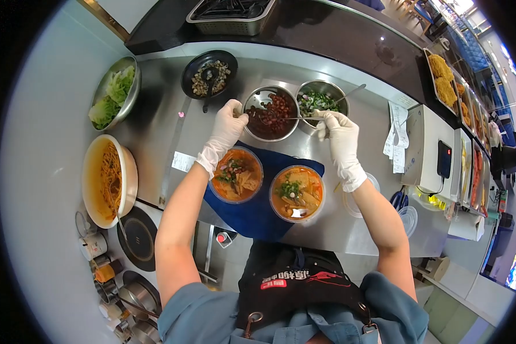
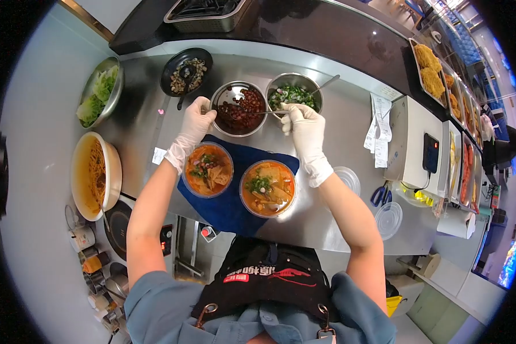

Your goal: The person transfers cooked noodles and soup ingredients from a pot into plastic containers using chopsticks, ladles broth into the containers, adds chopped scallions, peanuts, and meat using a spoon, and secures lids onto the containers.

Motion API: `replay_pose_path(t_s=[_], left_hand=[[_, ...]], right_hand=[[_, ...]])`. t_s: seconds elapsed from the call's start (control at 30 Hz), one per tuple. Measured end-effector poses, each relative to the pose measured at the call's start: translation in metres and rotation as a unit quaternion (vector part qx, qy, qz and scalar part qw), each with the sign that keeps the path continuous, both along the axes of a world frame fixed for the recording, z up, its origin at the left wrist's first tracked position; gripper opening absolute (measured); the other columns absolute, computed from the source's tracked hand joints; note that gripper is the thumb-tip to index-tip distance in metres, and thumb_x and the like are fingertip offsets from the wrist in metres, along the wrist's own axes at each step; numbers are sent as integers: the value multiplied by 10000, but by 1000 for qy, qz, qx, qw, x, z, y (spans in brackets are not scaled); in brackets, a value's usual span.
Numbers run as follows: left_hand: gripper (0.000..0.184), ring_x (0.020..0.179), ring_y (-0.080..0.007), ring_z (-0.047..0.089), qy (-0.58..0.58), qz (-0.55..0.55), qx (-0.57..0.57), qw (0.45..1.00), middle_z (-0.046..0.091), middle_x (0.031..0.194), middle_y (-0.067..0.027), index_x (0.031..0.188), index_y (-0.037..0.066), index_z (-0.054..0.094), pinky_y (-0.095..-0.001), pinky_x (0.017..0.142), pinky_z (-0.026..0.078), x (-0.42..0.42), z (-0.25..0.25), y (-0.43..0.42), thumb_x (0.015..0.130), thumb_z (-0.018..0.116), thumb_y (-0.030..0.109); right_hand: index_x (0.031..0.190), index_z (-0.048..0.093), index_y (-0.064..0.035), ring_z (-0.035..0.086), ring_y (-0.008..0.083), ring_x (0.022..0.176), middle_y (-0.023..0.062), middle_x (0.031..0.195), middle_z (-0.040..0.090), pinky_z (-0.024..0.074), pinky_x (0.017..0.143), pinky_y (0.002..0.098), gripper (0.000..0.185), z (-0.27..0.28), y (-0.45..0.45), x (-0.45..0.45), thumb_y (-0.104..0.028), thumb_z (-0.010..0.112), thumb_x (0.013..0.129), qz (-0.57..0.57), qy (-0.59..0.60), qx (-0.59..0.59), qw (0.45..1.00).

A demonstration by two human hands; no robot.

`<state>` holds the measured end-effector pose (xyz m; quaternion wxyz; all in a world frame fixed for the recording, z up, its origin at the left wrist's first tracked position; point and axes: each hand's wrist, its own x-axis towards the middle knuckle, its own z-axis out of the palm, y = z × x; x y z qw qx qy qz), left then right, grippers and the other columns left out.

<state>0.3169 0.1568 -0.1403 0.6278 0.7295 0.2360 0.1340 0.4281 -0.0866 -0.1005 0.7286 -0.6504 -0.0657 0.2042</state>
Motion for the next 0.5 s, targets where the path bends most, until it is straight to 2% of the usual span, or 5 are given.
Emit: replay_pose_path(t_s=[0.27,0.37,0.4,0.43,0.5], left_hand=[[79,498,-62,477,3,15,24,1000,503,669,10,850,45,521,-221,434,399,2,-7,2,827,588,8],[99,545,-80,473,6,9,16,1000,477,687,1,822,47,494,-250,446,418,3,-7,4,817,592,29],[99,545,-80,473,6,9,14,1000,477,687,1,822,47,494,-250,446,418,4,-6,3,817,592,29],[98,549,-81,476,7,12,15,1000,479,692,0,823,48,495,-251,448,421,4,-6,3,816,591,30],[97,553,-81,479,8,17,16,1000,482,697,0,824,48,496,-252,450,424,5,-6,2,816,591,30]], right_hand=[[1043,673,27,505,41,577,12,742,625,416,521,192,222,55,-89,-47,-141,548,970,30,-60,-94,993],[1103,656,8,519,87,571,6,701,588,423,519,220,214,57,-115,-73,-66,569,922,83,-99,-140,982],[1135,642,-4,529,123,577,11,679,561,430,521,243,273,52,-123,-77,-29,579,871,194,-347,-226,889],[1168,627,-17,538,160,583,16,658,534,437,523,267,352,49,-128,-79,8,589,819,289,-563,-292,717],[1194,613,-36,543,183,594,29,649,513,443,526,290,426,48,-130,-80,22,593,772,310,-581,-285,696]])
